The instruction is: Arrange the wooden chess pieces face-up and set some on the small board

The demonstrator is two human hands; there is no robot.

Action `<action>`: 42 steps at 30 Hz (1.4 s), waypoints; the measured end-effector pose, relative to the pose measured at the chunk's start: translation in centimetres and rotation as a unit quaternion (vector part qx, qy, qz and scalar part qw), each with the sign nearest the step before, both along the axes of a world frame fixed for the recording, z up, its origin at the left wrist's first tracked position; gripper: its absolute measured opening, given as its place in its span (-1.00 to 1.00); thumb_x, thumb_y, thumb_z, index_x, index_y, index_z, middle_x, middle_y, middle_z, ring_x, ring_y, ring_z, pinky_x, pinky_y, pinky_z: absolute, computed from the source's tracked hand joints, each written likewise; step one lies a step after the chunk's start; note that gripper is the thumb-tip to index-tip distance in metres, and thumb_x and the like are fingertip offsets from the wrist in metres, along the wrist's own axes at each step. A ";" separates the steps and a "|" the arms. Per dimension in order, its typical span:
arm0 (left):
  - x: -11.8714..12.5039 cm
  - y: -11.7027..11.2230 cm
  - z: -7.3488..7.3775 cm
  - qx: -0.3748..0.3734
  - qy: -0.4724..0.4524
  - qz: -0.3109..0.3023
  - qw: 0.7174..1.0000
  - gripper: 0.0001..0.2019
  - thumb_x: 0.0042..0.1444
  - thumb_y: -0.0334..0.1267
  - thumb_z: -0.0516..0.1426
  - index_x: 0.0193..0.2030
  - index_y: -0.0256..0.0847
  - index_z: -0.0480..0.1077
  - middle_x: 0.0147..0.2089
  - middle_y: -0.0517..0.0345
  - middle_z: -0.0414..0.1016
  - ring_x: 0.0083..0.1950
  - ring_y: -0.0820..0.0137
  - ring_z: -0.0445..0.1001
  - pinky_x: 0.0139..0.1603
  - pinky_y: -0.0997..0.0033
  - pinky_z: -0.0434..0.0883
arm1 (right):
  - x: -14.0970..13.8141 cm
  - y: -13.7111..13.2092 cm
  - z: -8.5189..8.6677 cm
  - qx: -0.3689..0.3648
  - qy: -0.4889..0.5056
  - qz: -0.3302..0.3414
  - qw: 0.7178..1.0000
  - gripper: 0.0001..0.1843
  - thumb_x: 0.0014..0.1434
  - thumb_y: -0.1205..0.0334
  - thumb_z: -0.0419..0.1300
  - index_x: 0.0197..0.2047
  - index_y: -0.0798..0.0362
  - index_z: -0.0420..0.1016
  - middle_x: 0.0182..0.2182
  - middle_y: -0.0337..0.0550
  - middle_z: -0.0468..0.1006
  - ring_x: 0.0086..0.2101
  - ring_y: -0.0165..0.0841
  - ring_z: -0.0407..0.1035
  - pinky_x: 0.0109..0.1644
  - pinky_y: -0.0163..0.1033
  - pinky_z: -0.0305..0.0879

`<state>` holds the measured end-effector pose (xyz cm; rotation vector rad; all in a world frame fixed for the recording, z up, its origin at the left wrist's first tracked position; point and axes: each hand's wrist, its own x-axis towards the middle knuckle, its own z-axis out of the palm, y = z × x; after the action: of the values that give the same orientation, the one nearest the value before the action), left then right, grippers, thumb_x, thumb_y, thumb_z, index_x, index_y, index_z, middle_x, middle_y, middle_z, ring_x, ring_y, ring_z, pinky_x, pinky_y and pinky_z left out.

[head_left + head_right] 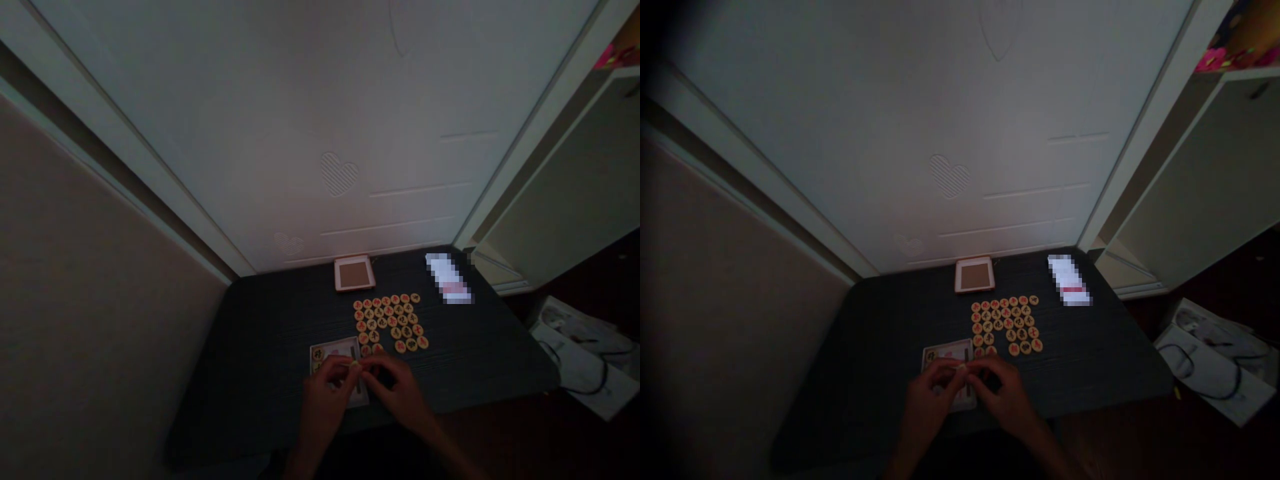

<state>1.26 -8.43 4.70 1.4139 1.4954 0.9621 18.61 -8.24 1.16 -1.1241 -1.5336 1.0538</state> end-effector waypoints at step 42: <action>-0.7 -0.8 -0.6 0.069 0.100 -0.117 0.986 -0.73 0.28 -0.16 0.21 0.09 0.03 0.57 0.00 0.13 0.70 -0.03 0.22 0.66 0.14 0.18 0.54 | 0.2 0.2 -0.6 -0.028 0.004 -0.050 0.998 -0.77 0.25 0.01 0.30 -0.24 0.00 0.64 -0.31 -0.13 0.67 -0.28 -0.25 0.53 -0.19 -0.23 0.44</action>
<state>0.57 -9.22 4.14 1.7876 1.3853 0.8093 18.79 -8.04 0.57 -1.2214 -1.4329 1.0375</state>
